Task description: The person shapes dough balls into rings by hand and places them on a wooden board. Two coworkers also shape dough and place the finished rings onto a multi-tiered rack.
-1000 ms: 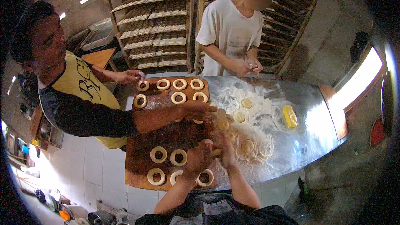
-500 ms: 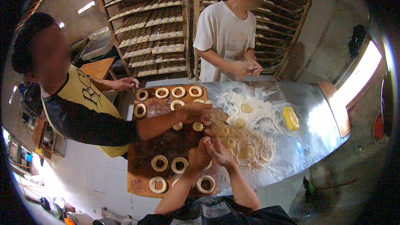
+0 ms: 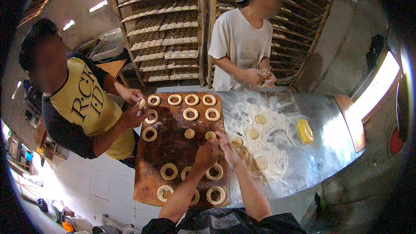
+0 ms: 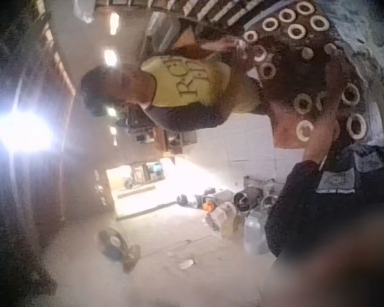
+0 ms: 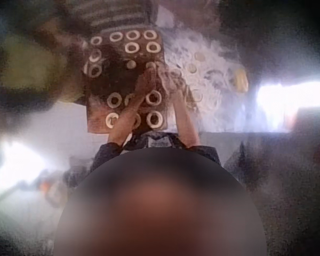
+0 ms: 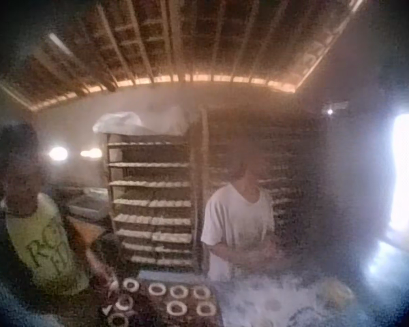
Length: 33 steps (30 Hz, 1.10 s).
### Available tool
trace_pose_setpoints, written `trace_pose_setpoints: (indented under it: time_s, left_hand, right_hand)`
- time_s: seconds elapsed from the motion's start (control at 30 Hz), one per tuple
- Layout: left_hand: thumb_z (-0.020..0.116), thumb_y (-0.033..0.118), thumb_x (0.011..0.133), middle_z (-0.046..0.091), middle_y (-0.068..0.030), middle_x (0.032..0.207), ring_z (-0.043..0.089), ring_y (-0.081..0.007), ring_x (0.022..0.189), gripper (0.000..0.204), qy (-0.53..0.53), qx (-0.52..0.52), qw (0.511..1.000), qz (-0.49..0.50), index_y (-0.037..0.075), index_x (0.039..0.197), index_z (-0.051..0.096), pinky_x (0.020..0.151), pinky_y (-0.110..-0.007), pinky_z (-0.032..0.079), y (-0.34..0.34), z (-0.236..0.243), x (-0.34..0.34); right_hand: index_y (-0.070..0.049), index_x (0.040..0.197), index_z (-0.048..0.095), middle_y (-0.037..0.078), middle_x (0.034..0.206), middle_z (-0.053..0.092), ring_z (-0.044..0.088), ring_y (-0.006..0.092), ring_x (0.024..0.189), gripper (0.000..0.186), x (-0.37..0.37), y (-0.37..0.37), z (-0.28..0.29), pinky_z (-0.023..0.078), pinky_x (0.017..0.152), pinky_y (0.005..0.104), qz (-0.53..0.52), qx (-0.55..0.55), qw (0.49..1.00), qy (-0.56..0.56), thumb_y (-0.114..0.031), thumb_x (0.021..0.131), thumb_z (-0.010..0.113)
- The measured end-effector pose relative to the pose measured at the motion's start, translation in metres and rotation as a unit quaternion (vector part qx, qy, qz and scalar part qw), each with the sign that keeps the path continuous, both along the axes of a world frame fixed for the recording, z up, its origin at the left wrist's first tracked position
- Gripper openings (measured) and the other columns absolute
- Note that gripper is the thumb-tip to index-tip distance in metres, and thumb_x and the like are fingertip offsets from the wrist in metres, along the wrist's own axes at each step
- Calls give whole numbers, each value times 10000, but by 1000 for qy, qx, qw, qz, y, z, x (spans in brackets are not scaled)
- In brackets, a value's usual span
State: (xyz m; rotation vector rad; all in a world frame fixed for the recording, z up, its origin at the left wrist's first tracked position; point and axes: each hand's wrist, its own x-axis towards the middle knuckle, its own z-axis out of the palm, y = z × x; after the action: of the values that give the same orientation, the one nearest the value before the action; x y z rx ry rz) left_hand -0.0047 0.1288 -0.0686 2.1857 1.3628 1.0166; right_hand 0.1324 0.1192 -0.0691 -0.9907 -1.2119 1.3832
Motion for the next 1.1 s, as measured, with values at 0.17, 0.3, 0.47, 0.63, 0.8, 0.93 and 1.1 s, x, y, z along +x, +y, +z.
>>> trace_pose_setpoints:
  time_s: [0.17,0.3,0.47,0.63,0.8,0.93,1.1]
  left_hand:
    - [493,340,960,600,-288,1067,597,-479,950,404,-80,-225,966,101,8,1189,468,862,-565,448,37,-10,7]
    - [570,349,914,541,-317,1157,545,-466,1099,512,66,-185,965,173,46,1298,421,912,-568,416,43,-9,-14]
    - [686,347,827,521,-254,1152,551,-435,1049,645,182,-190,956,130,72,1331,392,869,-563,430,12,-9,-28]
    - [719,330,786,541,-222,1113,562,-420,1025,678,224,-198,945,132,85,1327,391,818,-556,454,8,4,-27]
    - [685,279,837,520,-241,1115,532,-414,1056,624,133,-143,970,144,82,1348,385,816,-530,450,-10,12,-15]
    - [630,221,886,523,-241,1017,548,-400,922,493,-35,-137,986,92,54,1310,442,798,-482,459,-32,9,24]
    - [598,207,910,665,-204,887,643,-401,832,335,-14,-239,971,-15,4,1173,558,753,-458,514,-60,8,94]
  right_hand:
    - [3,1406,314,274,1319,484,558,347,1158,582,-7,36,-3,430,998,426,-94,-119,951,-269,-360,982,480]
    - [-4,1489,127,372,1288,482,530,409,1204,819,6,32,13,420,1004,458,-44,-142,900,-410,-415,924,555]
    - [-48,1473,176,335,1262,511,522,457,1171,855,-3,16,10,446,973,512,1,-66,838,-541,-253,804,668]
    - [-63,1479,183,259,1229,568,548,424,1133,854,4,11,-4,442,973,488,-47,51,852,-518,-266,812,677]
    - [-38,1337,471,200,1086,653,590,386,1076,669,92,-43,8,439,962,456,-145,33,836,-528,-402,816,678]
    - [-61,1073,648,199,984,666,607,368,1017,431,163,-72,6,452,907,465,-127,-83,729,-667,-379,787,702]
    - [-34,972,601,188,894,650,601,354,957,382,175,-69,7,465,829,432,-16,-83,852,-517,-317,766,754]
